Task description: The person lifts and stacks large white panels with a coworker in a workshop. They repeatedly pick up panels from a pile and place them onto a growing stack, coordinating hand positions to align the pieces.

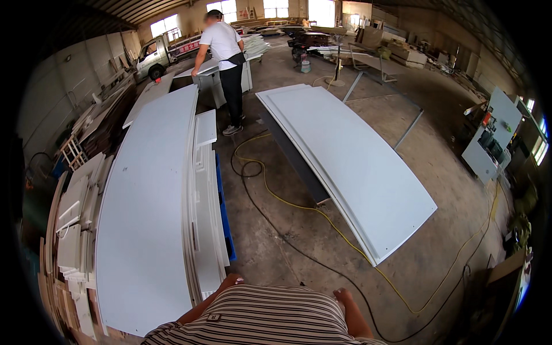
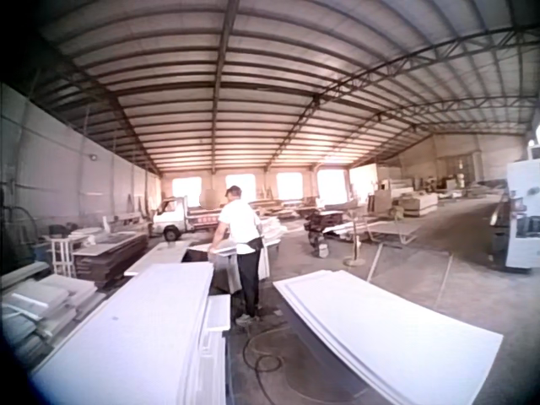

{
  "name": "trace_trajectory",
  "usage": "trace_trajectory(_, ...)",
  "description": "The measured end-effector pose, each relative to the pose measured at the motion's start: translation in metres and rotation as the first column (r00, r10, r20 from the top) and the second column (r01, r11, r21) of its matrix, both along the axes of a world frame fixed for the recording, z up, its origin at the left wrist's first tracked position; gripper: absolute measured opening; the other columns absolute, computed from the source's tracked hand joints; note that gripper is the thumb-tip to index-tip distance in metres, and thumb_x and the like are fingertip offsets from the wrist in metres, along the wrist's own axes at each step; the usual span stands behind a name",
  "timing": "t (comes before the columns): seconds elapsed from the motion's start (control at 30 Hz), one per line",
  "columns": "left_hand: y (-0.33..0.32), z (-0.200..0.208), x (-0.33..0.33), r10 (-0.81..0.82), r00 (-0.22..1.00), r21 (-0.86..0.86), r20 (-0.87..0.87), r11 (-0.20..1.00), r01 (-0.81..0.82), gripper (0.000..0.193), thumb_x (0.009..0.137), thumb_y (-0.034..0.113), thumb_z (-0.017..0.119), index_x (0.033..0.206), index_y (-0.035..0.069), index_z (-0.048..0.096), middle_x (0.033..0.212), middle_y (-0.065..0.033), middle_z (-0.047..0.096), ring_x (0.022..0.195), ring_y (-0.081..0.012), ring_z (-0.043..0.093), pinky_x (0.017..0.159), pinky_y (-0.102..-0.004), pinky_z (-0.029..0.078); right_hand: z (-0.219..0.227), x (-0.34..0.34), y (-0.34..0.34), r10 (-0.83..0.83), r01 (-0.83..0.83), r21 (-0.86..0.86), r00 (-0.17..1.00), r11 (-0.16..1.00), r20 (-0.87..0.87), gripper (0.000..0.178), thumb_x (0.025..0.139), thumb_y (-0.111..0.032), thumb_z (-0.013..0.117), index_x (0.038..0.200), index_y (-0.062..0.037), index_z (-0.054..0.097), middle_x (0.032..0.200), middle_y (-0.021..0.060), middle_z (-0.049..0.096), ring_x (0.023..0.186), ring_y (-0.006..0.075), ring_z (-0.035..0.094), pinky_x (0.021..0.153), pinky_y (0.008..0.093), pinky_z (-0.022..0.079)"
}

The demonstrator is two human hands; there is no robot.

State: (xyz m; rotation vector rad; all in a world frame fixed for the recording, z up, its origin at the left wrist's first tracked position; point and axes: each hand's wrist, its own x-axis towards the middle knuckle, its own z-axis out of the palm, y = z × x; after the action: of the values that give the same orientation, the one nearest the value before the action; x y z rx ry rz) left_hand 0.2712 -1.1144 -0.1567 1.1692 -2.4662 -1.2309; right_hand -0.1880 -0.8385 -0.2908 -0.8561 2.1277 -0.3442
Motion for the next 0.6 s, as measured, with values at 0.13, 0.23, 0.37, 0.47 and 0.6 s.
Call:
trace_trajectory(0.13, 0.005, 0.007, -0.023, -0.105, 0.989, 0.093, -0.103, 0.989, 0.115, 0.028, 0.075, 0.028, 0.054, 0.076, 0.000, 0.060, 0.076, -0.0214, 0.057, 0.075, -0.0384, 0.054, 0.063, -0.0404, 0.042, 0.000, -0.028, 0.006, 0.282, -0.281, 0.029, 0.941, 0.959, -0.187, 0.042, 0.075, -0.042, 0.052, 0.095, -0.0068, 0.061, 0.093, 0.0160, 0.062, 0.087, 0.0352, 0.058, 0.075, 0.0413, 0.045)
trace_trajectory(0.23, 0.015, 0.006, -0.020, -0.065, 0.962, 0.099, -0.267, 0.991, 0.095, 0.029, 0.077, 0.028, 0.053, 0.077, 0.000, 0.059, 0.077, -0.0195, 0.059, 0.074, -0.0345, 0.056, 0.064, -0.0374, 0.042, 0.013, -0.019, 0.001, 0.149, -0.150, 0.000, 0.978, 0.989, -0.144, 0.041, 0.076, -0.041, 0.051, 0.095, -0.0064, 0.061, 0.093, 0.0166, 0.062, 0.084, 0.0347, 0.058, 0.074, 0.0410, 0.046)
trace_trajectory(0.37, 0.027, -0.012, -0.005, 0.185, 0.980, 0.398, -0.071, 0.906, -0.142, 0.025, 0.079, 0.027, 0.054, 0.083, 0.002, 0.059, 0.075, -0.0137, 0.059, 0.071, -0.0209, 0.056, 0.067, -0.0321, 0.042, 0.027, -0.004, -0.010, 0.546, -0.540, 0.093, 0.809, 0.837, -0.218, 0.035, 0.077, -0.036, 0.051, 0.090, -0.0050, 0.060, 0.087, 0.0181, 0.062, 0.075, 0.0328, 0.060, 0.069, 0.0407, 0.047)
trace_trajectory(0.47, 0.024, -0.030, -0.008, 0.367, 0.930, 0.791, -0.027, 0.576, -0.205, 0.025, 0.081, 0.025, 0.052, 0.083, 0.002, 0.059, 0.078, -0.0119, 0.060, 0.072, -0.0181, 0.056, 0.068, -0.0294, 0.042, 0.006, 0.004, -0.007, 0.352, -0.353, 0.023, 0.922, 0.935, -0.163, 0.026, 0.081, -0.026, 0.049, 0.088, -0.0048, 0.060, 0.079, 0.0146, 0.063, 0.072, 0.0307, 0.061, 0.067, 0.0406, 0.047)
trace_trajectory(0.6, 0.028, -0.032, -0.022, 0.416, 0.902, 0.899, 0.112, 0.345, -0.271, 0.025, 0.082, 0.025, 0.051, 0.086, 0.001, 0.058, 0.079, -0.0116, 0.060, 0.072, -0.0176, 0.056, 0.068, -0.0291, 0.043, -0.001, 0.026, -0.009, 0.734, -0.710, 0.221, 0.583, 0.669, -0.350, 0.026, 0.082, -0.029, 0.047, 0.092, -0.0093, 0.060, 0.096, 0.0123, 0.061, 0.089, 0.0286, 0.058, 0.074, 0.0415, 0.047)
